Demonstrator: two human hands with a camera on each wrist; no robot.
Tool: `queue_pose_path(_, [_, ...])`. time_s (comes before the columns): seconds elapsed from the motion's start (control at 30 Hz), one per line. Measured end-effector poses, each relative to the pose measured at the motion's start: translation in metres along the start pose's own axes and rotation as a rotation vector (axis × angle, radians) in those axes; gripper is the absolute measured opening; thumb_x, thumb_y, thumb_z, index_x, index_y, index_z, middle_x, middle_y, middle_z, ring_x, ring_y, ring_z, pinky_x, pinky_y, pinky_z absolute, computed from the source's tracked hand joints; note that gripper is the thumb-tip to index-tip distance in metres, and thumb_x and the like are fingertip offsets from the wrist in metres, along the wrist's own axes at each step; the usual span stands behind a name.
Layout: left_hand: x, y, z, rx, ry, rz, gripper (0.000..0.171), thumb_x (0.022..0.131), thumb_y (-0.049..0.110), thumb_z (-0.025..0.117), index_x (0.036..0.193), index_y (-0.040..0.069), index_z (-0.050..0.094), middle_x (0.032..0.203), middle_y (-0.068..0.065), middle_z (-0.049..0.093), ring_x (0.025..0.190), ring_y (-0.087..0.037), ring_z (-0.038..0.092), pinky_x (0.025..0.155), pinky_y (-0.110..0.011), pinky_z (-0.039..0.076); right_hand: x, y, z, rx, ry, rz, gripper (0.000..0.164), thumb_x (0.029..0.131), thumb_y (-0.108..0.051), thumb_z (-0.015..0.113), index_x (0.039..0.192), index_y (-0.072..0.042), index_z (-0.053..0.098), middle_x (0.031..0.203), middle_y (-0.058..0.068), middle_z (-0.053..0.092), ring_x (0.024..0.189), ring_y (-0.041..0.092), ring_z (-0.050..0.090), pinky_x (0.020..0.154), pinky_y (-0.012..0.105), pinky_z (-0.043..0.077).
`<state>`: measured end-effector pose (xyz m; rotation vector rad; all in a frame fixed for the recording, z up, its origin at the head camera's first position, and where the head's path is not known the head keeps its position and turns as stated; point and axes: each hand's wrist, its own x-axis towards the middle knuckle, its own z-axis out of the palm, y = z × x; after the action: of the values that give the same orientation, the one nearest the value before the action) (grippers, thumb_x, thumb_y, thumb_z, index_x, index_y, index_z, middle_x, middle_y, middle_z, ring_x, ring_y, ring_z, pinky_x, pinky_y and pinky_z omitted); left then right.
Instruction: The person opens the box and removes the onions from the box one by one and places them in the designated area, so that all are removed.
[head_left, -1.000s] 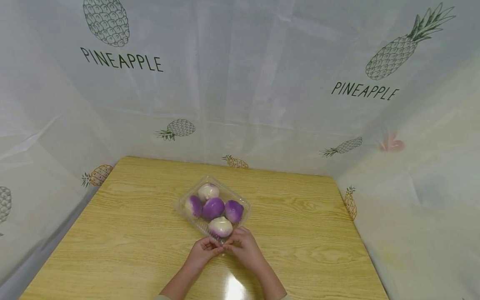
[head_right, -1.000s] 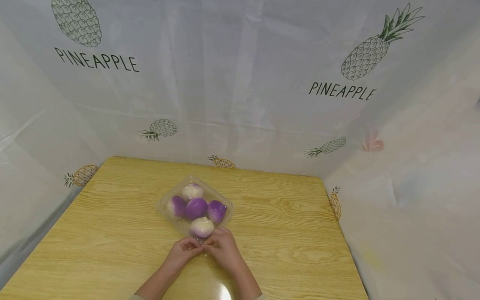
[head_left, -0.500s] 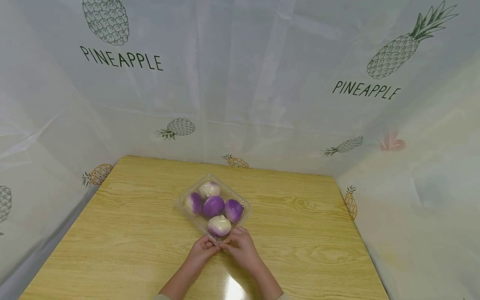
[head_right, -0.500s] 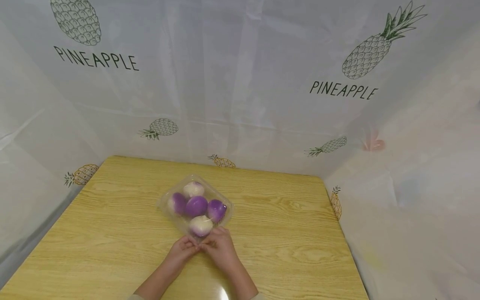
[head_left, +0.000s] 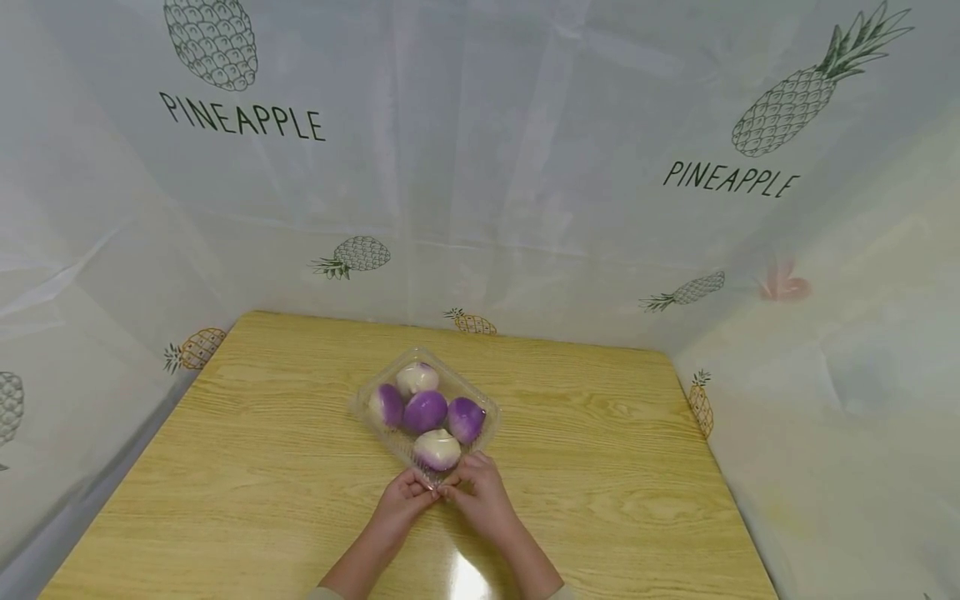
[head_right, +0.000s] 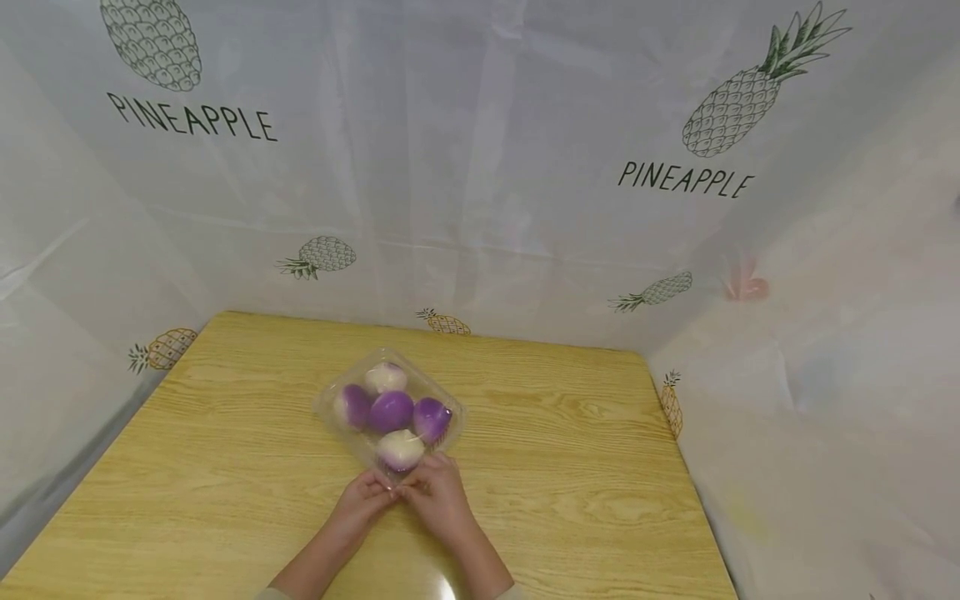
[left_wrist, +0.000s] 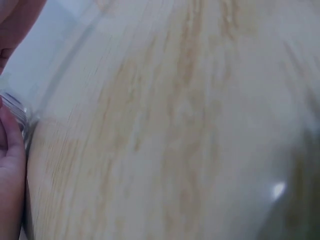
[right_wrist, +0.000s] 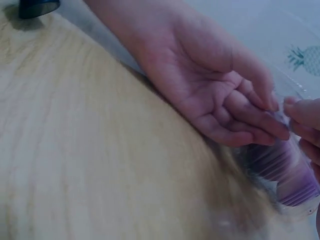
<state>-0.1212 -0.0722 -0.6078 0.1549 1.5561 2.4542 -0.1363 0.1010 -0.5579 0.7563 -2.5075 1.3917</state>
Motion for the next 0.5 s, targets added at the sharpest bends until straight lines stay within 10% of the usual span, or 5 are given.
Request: queue_pose_path(0.5, [-0.0013, 0.0027, 0.0062, 0.028, 0.067, -0.062, 0.009, 0.091, -0.004, 0.063, 0.092, -0.001, 0.054, 0.092, -0.008, 0.069, 0.091, -0.018, 0.067, 0.088, -0.032, 0.054, -0.0034, 0.0006, -0.0052, 0.06, -0.01, 0.016, 0.012, 0.079, -0.01, 0.078, 0.076, -0.014, 0.068, 0.086, -0.009, 0.064, 0.094, 0.014, 0.055, 0.092, 0.033, 0.041])
